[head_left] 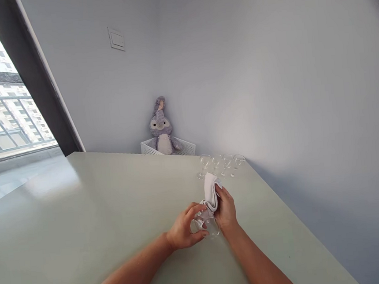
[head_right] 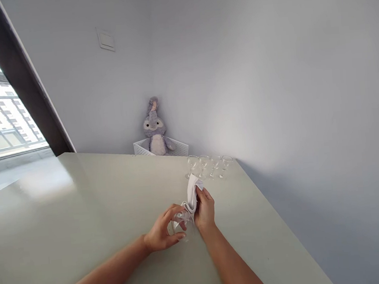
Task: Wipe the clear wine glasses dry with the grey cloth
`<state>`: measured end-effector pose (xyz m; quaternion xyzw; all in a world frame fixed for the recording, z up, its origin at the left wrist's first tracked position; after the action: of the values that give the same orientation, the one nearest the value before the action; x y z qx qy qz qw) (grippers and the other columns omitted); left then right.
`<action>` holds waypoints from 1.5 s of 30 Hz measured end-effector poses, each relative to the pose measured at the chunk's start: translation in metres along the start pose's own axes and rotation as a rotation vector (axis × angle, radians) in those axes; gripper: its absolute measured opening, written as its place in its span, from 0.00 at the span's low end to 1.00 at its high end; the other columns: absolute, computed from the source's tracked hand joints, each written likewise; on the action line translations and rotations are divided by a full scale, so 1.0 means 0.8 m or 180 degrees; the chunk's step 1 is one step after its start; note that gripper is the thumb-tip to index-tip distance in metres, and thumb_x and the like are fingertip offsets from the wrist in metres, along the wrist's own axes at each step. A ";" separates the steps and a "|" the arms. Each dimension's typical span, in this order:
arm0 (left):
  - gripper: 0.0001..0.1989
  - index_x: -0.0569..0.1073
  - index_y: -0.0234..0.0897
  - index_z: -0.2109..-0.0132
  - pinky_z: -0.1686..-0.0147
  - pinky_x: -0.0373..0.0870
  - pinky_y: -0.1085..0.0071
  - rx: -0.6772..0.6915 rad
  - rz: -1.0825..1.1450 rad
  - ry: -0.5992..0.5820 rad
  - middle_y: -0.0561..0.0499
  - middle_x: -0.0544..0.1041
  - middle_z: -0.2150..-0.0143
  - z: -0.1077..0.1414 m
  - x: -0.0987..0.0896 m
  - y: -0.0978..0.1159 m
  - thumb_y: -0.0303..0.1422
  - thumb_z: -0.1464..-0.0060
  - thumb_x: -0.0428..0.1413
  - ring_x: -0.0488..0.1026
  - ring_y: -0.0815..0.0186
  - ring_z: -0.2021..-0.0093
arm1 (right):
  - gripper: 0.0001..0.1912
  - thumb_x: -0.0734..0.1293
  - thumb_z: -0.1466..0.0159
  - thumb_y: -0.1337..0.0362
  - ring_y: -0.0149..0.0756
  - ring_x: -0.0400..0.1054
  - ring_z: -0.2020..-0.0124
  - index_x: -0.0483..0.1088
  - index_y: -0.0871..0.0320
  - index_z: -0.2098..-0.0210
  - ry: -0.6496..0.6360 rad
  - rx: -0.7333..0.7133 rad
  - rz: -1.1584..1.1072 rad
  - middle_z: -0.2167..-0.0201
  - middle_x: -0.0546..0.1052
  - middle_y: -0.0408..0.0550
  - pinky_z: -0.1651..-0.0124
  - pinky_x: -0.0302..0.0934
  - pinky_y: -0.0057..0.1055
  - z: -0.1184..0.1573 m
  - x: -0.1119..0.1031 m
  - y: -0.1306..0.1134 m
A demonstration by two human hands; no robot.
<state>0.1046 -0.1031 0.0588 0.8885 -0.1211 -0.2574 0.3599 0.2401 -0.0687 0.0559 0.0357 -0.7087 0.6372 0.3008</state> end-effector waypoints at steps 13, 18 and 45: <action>0.26 0.57 0.46 0.46 0.61 0.67 0.67 -0.0925 -0.1370 0.1877 0.47 0.63 0.52 0.007 -0.073 -0.032 0.26 0.52 0.52 0.68 0.68 0.63 | 0.10 0.60 0.41 0.57 0.25 0.52 0.82 0.67 0.56 0.69 -0.0746 -0.0859 0.1009 0.79 0.62 0.40 0.80 0.49 0.24 0.051 0.030 -0.021; 0.29 0.58 0.47 0.45 0.64 0.67 0.69 -0.1103 -0.1227 0.1834 0.48 0.62 0.51 0.010 -0.067 -0.032 0.20 0.55 0.48 0.67 0.67 0.60 | 0.11 0.58 0.39 0.59 0.30 0.63 0.76 0.69 0.55 0.64 -0.1848 -0.0775 0.1631 0.64 0.69 0.49 0.75 0.58 0.28 0.075 0.068 0.012; 0.12 0.69 0.38 0.60 0.57 0.66 0.67 -0.1922 0.2930 0.1297 0.45 0.71 0.53 -0.001 -0.060 -0.061 0.38 0.51 0.55 0.69 0.64 0.58 | 0.17 0.61 0.42 0.51 0.33 0.65 0.82 0.69 0.59 0.73 -0.1748 0.0537 0.0870 0.84 0.72 0.46 0.75 0.60 0.29 0.065 0.051 0.067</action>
<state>0.0662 -0.0485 0.0426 0.6342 -0.3442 0.0783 0.6879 0.1637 -0.0933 0.0277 0.1356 -0.7063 0.6948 0.0058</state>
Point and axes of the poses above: each hand's wrist, its own z-axis away from the middle knuckle, its own x-axis out of the palm, y = z × x, the point moved 6 cm from there along -z, towards the middle knuckle
